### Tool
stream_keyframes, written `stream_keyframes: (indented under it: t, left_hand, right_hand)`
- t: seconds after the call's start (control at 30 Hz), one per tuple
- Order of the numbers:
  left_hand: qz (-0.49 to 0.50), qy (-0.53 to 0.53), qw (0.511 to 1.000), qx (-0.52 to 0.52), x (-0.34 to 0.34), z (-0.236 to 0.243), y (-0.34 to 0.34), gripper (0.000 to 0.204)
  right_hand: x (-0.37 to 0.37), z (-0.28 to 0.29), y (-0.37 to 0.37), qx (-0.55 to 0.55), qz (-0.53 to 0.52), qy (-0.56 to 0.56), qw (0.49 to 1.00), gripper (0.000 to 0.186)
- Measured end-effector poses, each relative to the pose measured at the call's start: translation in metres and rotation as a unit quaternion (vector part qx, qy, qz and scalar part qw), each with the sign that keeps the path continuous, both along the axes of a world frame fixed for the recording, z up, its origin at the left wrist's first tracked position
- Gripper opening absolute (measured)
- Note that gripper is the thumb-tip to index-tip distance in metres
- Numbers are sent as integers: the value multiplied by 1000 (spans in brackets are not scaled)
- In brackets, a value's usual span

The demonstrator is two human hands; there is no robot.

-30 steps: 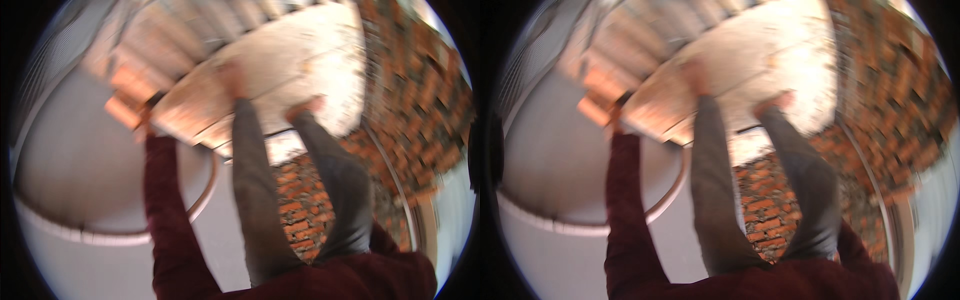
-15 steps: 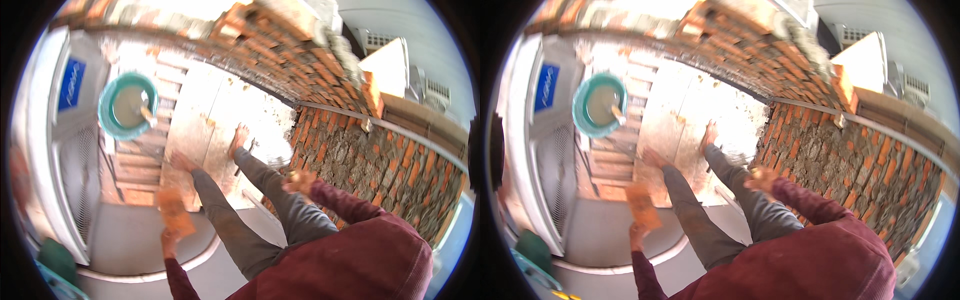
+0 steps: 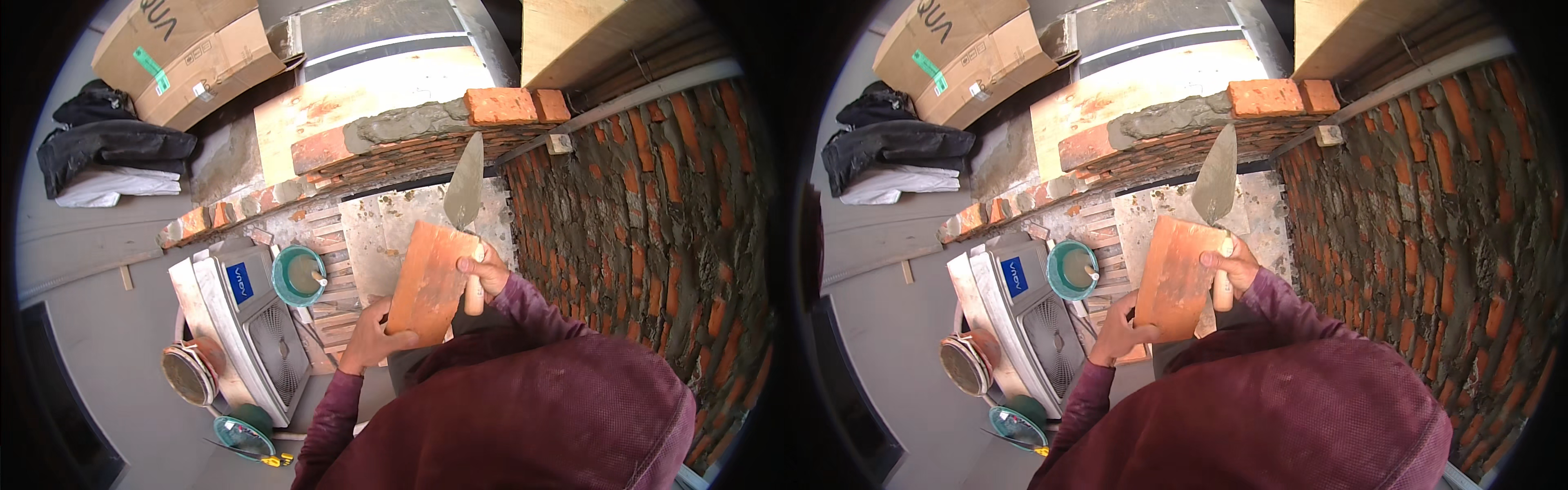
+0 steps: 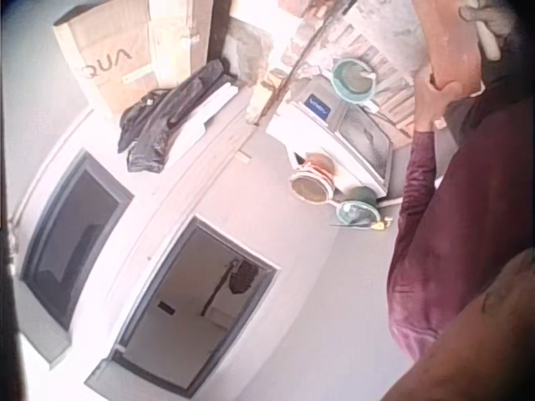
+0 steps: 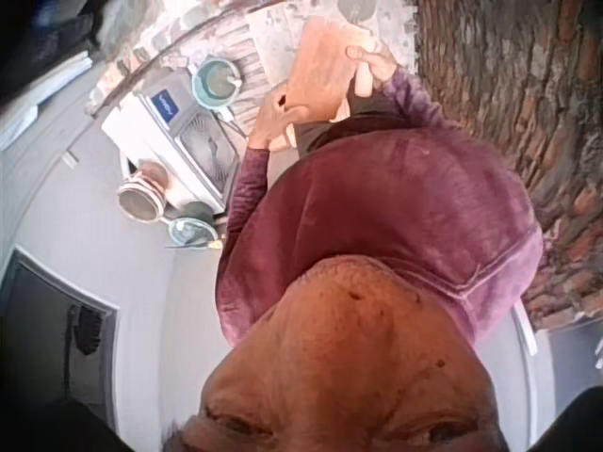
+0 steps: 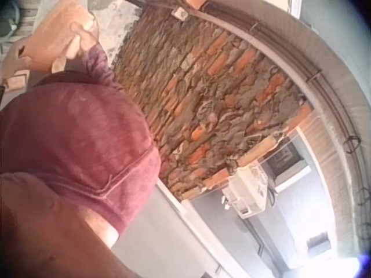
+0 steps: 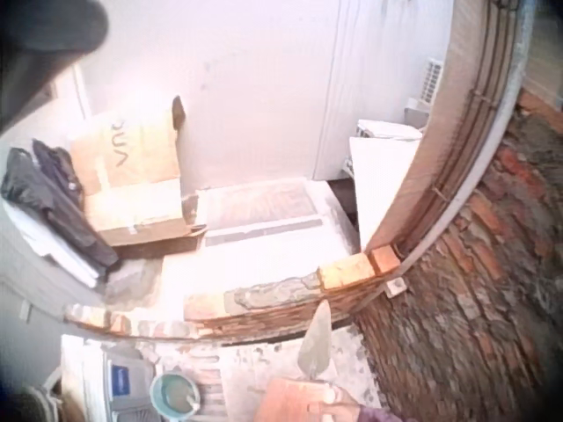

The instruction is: The person lays bricks to build a wall, using a trowel to apply mortar and placing each brick carefully onto the bed of mortar.

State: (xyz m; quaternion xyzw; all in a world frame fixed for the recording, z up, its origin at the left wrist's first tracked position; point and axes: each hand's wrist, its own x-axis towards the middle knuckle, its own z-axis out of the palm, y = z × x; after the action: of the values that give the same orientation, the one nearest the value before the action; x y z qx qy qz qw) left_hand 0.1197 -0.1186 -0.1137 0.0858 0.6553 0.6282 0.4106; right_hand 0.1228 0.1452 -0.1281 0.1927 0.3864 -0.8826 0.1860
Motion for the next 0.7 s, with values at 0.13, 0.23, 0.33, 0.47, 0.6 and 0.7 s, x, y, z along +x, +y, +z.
stream_keyframes:
  t: [0.13,0.23,0.33,0.47,0.6,0.7]
  left_hand:
    - [9,-316,918,238,-52,16,60,96]
    - [-80,-293,940,158,-93,29,93,109]
    - [-75,-227,964,116,-120,58,125,116]
    - [-136,97,984,-53,-165,87,142,113]
    - [-201,415,855,-237,-219,70,148,112]
    - [-212,465,814,-277,-258,27,132,110]
  right_hand:
    - [-21,28,55,-114,-7,32,993,68]
    - [-46,36,79,-93,-13,106,990,71]
    - [-65,41,108,11,-21,161,987,59]
    - [-55,28,137,82,-126,90,984,35]
    - [8,-44,201,276,-149,-95,945,45]
    - [62,-57,207,372,-105,-266,883,43]
